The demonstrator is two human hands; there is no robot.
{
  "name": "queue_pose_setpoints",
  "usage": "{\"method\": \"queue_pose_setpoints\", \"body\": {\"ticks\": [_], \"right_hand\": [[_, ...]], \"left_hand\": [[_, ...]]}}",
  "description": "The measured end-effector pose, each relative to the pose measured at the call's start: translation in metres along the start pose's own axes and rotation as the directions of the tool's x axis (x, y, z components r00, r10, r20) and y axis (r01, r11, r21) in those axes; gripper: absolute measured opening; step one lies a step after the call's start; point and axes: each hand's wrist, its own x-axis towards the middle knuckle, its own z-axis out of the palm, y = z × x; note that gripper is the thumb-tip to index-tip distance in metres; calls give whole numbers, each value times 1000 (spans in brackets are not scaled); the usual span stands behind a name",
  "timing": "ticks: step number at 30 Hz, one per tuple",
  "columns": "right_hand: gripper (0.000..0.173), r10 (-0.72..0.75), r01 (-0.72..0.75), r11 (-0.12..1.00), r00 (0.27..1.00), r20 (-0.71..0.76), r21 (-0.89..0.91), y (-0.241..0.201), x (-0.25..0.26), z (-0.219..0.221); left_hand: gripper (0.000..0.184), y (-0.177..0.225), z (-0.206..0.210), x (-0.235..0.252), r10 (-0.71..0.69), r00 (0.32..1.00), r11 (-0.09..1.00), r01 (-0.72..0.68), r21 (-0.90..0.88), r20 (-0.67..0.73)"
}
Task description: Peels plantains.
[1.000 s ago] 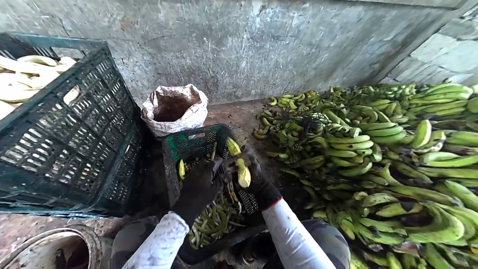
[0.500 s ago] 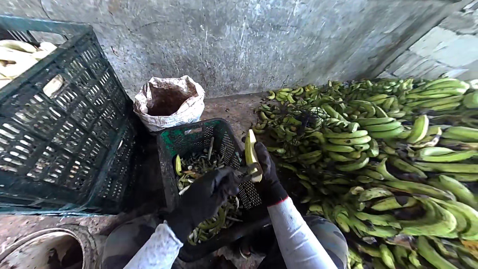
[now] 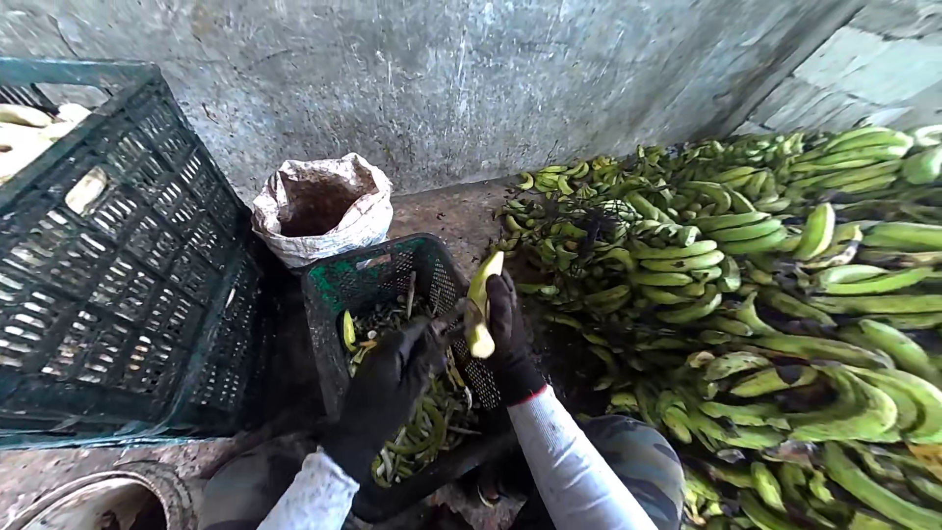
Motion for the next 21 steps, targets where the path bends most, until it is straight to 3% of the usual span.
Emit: {"method": "queue_pose_setpoints", "body": {"ticks": [2, 3, 5, 6, 8, 9, 10, 13, 16, 21], "right_hand": [[49, 12, -16, 999, 997, -77, -52, -10, 4, 2], [48, 35, -35, 999, 999, -15, -10, -11, 3, 0], [32, 104, -165, 962, 958, 266, 217, -5, -4, -3], [25, 131, -287, 903, 893, 431, 320, -3, -10, -3], [22, 142, -467, 825, 717, 683, 318, -4, -20, -3], [24, 158, -504, 816, 666, 729, 283, -5, -24, -3], [29, 189, -514, 818, 665, 723, 258, -5, -26, -3], [46, 228, -406, 875, 826, 515, 263, 2, -19, -5], [49, 192, -262, 901, 956, 224, 347, 0, -4, 4], [46, 157, -102, 941, 976, -149, 323, -17, 8, 20]], "left_hand": [[62, 2, 11, -6, 72, 997, 996, -72, 47, -1], [62, 2, 12, -5, 76, 997, 994, -75, 75, -12], [56, -1, 7, 6, 27, 999, 988, -22, 152, -31], [52, -4, 2, 14, -22, 998, 982, 32, 186, -57], [48, -16, -10, 29, -149, 981, 967, 170, 192, -121], [47, -20, -16, 33, -200, 967, 961, 225, 163, -155], [48, -21, -21, 34, -240, 955, 959, 261, 113, -175], [52, -15, -22, 26, -237, 963, 969, 244, 40, -130], [60, -12, 1, 14, -89, 994, 995, 92, 49, -67], [66, -5, 26, -1, 125, 966, 977, -80, 197, -225]]}}
